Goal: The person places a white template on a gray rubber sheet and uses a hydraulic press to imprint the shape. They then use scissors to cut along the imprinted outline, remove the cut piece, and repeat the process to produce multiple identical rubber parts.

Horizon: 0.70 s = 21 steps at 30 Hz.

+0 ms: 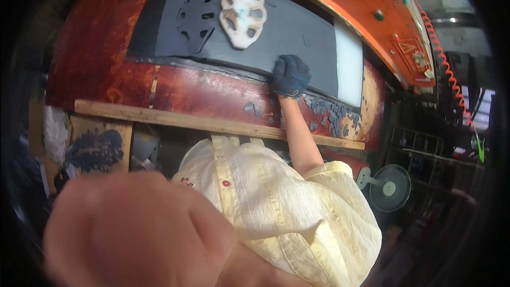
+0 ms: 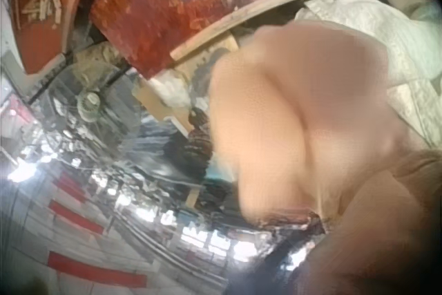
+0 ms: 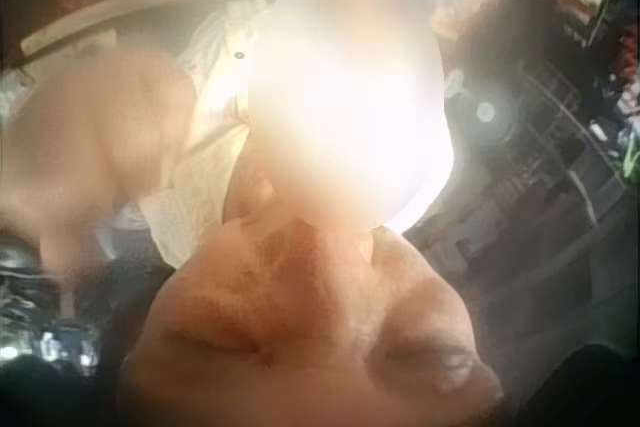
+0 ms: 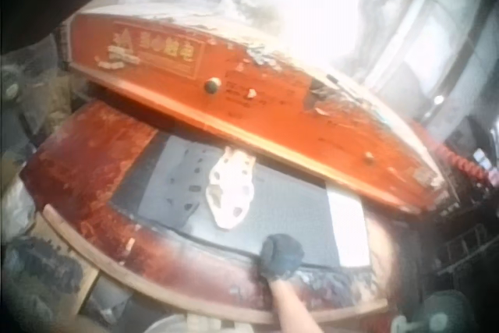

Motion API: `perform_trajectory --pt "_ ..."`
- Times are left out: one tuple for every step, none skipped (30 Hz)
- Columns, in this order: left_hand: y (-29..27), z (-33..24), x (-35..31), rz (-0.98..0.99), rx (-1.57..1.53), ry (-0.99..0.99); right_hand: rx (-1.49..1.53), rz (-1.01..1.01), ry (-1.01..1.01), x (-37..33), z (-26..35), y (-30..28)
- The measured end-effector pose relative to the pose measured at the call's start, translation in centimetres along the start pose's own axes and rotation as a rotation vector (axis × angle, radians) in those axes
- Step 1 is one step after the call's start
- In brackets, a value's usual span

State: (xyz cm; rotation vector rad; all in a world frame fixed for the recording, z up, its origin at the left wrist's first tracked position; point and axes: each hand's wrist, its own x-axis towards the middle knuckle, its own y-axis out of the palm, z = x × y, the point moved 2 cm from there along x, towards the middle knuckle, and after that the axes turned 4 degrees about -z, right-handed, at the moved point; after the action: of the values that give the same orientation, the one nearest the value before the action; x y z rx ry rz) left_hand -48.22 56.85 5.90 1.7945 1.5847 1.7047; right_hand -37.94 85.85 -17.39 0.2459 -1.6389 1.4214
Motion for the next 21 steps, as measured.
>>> perform_trajectory --pt "-1.3 0.2 -0.8 -0.093 0.018 -0.013 0.021 -0.022 -0.01 0.1 0.1 -0.1" --pt "-2.7 1.0 -1.9 -0.212 0.05 -0.041 0.012 0.016 0.033 0.2 0.0 -0.1" --pt "-4.3 2.1 -3.2 -0.375 0.11 -0.129 0.021 0.046 0.055 0.3 0.1 -0.2" --pt "-7.3 2.7 -4.3 -0.42 0.393 -0.235 0.03 0.08 0.076 0.3 0.2 -0.2" --pt "-10.4 3.1 -5.5 -0.475 0.904 -0.361 0.044 0.082 0.079 0.3 0.2 -0.3" --pt "-13.3 3.8 -6.6 -0.563 1.248 -0.364 0.06 0.08 0.08 0.3 0.3 -0.3" --pt "-15.8 4.0 -8.2 -0.674 1.429 -0.456 0.077 0.064 0.08 0.3 0.3 -0.4" --pt "-17.4 4.2 -9.8 -0.601 1.716 -0.495 0.086 0.085 0.096 0.3 0.2 -0.3" --pt "-18.7 4.6 -11.2 -0.515 1.997 -0.532 0.093 0.101 0.109 0.4 -0.1 -0.2" --pt "-19.8 5.2 -12.7 -0.433 2.257 -0.68 0.104 0.121 0.112 0.5 -0.3 0.0" --pt "-20.1 6.1 -13.5 -0.403 2.266 -0.477 0.118 0.165 0.161 0.6 -0.7 0.1" --pt "-20.2 6.6 -14.2 -0.387 2.264 -0.378 0.139 0.201 0.197 0.7 -1.1 0.4" --pt "-20.0 7.4 -14.7 -0.308 2.265 -0.377 0.159 0.239 0.236 0.9 -1.5 0.5" --pt "-19.7 8.1 -14.9 -0.226 2.278 -0.365 0.182 0.282 0.281 1.1 -1.8 0.8" --pt "-19.2 8.8 -14.8 -0.181 2.236 -0.365 0.203 0.327 0.323 1.3 -2.1 1.0" --pt "-18.9 9.3 -14.5 -0.145 2.196 -0.379 0.22 0.358 0.369 1.6 -2.3 1.2" --pt "-18.4 9.8 -14.1 -0.103 2.13 -0.38 0.258 0.361 0.363 2.0 -2.3 1.3" --pt "-18.0 10.1 -13.5 -0.062 2.057 -0.406 0.29 0.359 0.37 2.6 -2.2 1.4" --pt "-17.9 10.1 -12.9 -0.043 1.94 -0.451 0.304 0.372 0.399 3.2 -1.9 1.6" --pt "-18.0 9.9 -12.3 -0.138 1.855 -0.453 0.335 0.359 0.374 4.1 -1.4 1.8" --pt "-18.5 9.5 -11.5 -0.225 1.757 -0.454 0.348 0.362 0.369 5.2 -0.8 2.3"
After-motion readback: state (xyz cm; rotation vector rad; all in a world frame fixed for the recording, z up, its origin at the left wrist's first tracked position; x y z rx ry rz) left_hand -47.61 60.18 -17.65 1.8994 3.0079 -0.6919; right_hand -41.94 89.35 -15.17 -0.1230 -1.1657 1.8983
